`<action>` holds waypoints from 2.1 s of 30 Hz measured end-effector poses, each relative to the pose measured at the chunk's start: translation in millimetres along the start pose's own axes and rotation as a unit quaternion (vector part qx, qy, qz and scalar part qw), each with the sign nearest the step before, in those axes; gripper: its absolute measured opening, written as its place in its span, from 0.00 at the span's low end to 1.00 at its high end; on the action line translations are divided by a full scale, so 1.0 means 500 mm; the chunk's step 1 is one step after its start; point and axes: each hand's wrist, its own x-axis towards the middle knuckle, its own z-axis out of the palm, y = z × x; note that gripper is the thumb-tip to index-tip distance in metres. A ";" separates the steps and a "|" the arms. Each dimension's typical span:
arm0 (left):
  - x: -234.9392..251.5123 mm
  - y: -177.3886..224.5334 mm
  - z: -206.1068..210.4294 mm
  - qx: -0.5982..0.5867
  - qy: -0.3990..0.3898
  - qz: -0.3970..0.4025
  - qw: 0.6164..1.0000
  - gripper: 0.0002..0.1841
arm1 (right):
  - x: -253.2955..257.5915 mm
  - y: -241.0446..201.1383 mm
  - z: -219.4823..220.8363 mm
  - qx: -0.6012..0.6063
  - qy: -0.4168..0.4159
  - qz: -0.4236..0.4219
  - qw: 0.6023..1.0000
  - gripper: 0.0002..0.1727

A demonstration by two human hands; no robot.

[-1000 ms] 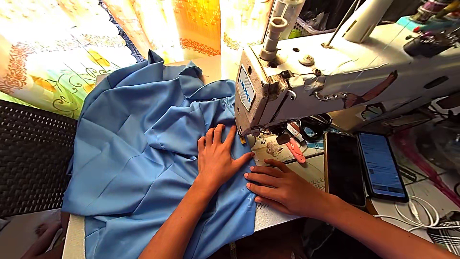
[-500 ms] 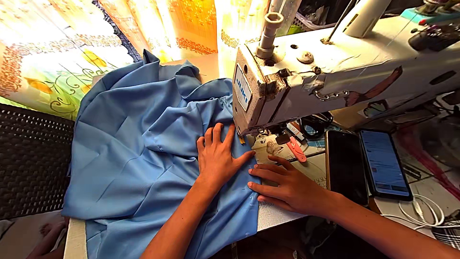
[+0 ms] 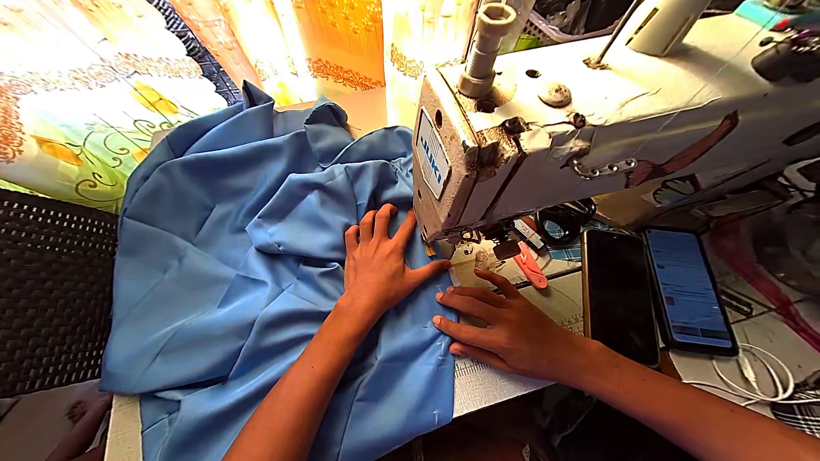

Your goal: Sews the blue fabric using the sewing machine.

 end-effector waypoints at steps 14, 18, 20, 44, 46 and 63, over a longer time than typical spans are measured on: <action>0.016 -0.005 -0.017 0.021 0.004 0.044 0.999 0.48 | 0.056 0.126 -0.088 -0.032 0.007 0.071 0.997 0.18; -0.074 0.091 -0.072 -0.023 0.010 0.008 1.000 0.31 | 0.141 0.136 -0.160 -0.062 -0.129 0.155 0.978 0.10; -0.159 0.141 -0.087 -0.041 0.010 -0.019 0.999 0.28 | 0.207 0.114 -0.194 -0.021 -0.284 0.289 0.914 0.15; 0.164 -0.117 -0.096 0.016 0.032 0.167 0.985 0.11 | 0.086 0.054 -0.140 -0.162 -0.190 0.006 0.968 0.13; 0.175 -0.068 -0.096 0.053 0.040 0.148 0.987 0.08 | 0.099 0.050 -0.142 -0.140 -0.241 0.003 0.960 0.13; -0.018 0.005 -0.025 -0.063 -0.061 0.023 0.996 0.46 | 0.063 0.050 -0.089 0.014 -0.154 0.043 0.987 0.23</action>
